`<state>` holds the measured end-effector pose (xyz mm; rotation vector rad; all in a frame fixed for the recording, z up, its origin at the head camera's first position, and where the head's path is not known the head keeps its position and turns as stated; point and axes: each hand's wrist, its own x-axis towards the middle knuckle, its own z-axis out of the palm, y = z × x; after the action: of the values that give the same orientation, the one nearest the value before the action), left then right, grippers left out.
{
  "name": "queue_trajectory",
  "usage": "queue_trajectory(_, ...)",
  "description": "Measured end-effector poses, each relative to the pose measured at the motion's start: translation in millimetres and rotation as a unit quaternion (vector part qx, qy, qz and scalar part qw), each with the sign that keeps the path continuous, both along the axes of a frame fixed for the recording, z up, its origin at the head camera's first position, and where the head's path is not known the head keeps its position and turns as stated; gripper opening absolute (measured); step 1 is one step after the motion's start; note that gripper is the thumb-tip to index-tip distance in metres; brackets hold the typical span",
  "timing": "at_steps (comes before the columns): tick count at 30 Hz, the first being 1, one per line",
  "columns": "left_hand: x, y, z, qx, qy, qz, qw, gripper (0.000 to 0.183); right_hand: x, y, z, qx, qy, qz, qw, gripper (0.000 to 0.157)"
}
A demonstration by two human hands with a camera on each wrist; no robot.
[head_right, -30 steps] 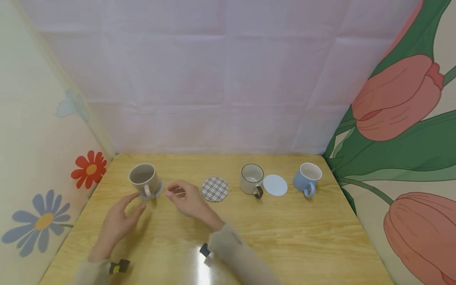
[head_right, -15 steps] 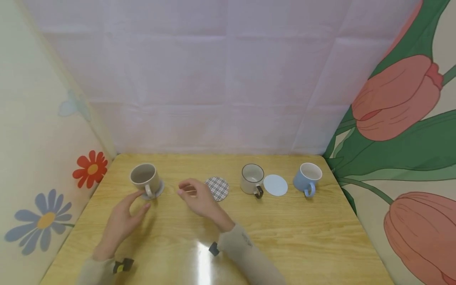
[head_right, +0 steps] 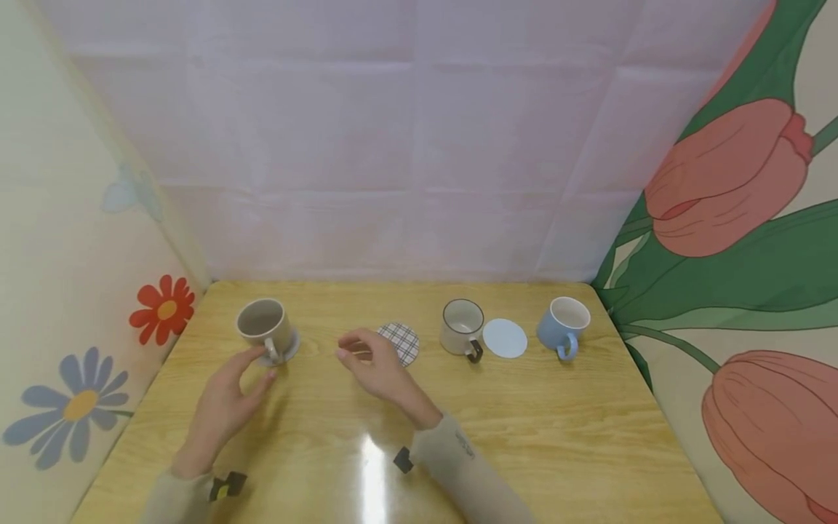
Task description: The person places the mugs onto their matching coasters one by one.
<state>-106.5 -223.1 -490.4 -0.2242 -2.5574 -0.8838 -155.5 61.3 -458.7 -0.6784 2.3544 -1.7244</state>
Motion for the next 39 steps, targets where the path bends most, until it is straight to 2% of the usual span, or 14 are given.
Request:
queue_trajectory(8,-0.7,3.9,-1.4,-0.023,0.019,0.029,0.9991,0.044,2.7,13.1,0.1,-0.005,0.003,-0.008,1.0,0.026)
queue_trajectory(13,-0.3,6.7,0.1,-0.015,0.022,0.024,0.9994,0.045,5.5,23.6,1.7,-0.003,-0.004,-0.016,1.0,0.028)
queue_trajectory(24,-5.9,13.6,5.6,-0.009,0.079,0.014,0.9967,0.046,2.8,49.0,12.0,0.012,0.009,-0.046,0.999,0.031)
queue_trajectory(39,-13.1,32.5,7.1,0.002,0.083,-0.022,0.9963,0.046,2.0,86.0,19.8,0.021,0.057,-0.099,0.993,0.032)
